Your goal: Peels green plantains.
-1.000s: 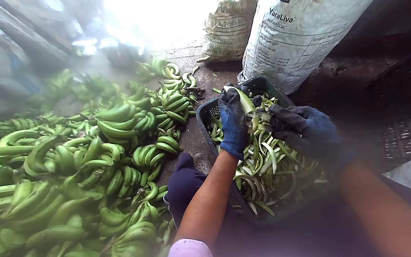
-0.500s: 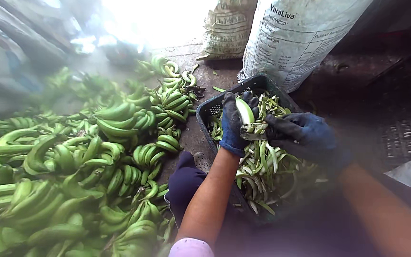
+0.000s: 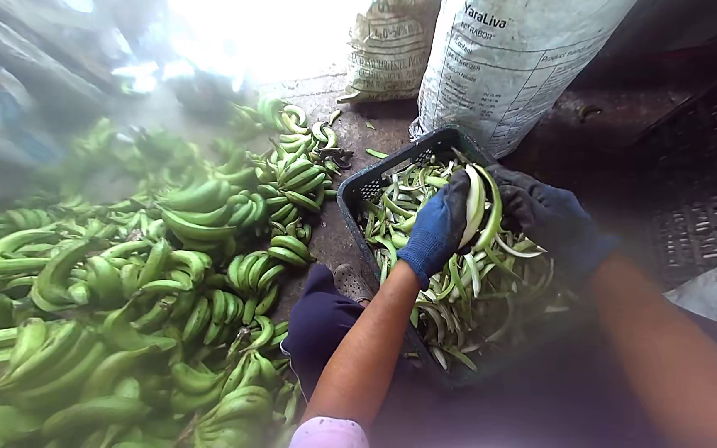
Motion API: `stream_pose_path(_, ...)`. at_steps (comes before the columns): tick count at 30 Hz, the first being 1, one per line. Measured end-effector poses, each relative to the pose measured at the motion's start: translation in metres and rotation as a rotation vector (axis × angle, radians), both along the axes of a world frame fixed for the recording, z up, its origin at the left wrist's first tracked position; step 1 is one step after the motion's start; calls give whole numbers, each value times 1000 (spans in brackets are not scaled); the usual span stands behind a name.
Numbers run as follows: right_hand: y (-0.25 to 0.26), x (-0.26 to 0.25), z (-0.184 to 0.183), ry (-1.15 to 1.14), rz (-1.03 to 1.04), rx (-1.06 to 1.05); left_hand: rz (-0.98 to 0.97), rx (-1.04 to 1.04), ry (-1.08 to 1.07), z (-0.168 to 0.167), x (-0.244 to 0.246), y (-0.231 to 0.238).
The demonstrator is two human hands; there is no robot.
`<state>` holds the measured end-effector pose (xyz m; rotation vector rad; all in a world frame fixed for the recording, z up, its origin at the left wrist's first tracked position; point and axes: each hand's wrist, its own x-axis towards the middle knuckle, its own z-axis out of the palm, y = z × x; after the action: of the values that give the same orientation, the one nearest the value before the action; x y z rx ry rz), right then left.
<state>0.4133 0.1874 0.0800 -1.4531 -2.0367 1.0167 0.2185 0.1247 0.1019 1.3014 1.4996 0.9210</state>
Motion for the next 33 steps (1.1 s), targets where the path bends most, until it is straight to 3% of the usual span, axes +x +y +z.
stream_pose_path(3, 5, 0, -4, -17, -79, -163, -110, -180, -147, -1, 1, 4)
stream_pose_path(6, 2, -1, -1, 7, -59, -117, -27, -183, -279, -7, -5, 5)
stream_pose_path(10, -10, 0, 2, 3, 214, 271, 90, -59, -377, -13, -23, 7)
stream_pose_path(13, -15, 4, 0, -77, 415, 547, 152, -42, -637, -6, -27, 9)
stream_pose_path(16, -16, 7, 0, -66, 435, 691, 180, -104, -907, 1, -28, 7)
stream_pose_path(20, -12, 11, 6, -114, 435, 740, 187, -18, -932, 0, -24, 6)
stream_pose_path(23, -12, 11, 9, -118, 436, 706, 203, 50, -875, 1, -21, 5)
stream_pose_path(25, -10, 10, 11, -131, 396, 587, 129, 149, -602, 0, -19, -2)
stream_pose_path(27, -6, 9, 15, -101, 279, 335, 7, 162, -355, 3, -17, -13)
stream_pose_path(30, 6, 15, 7, 19, 107, 96, -107, 3, -414, 9, -10, -16)
stream_pose_path(33, -1, 16, 8, 73, 117, 94, 29, -15, -666, 3, -16, -10)
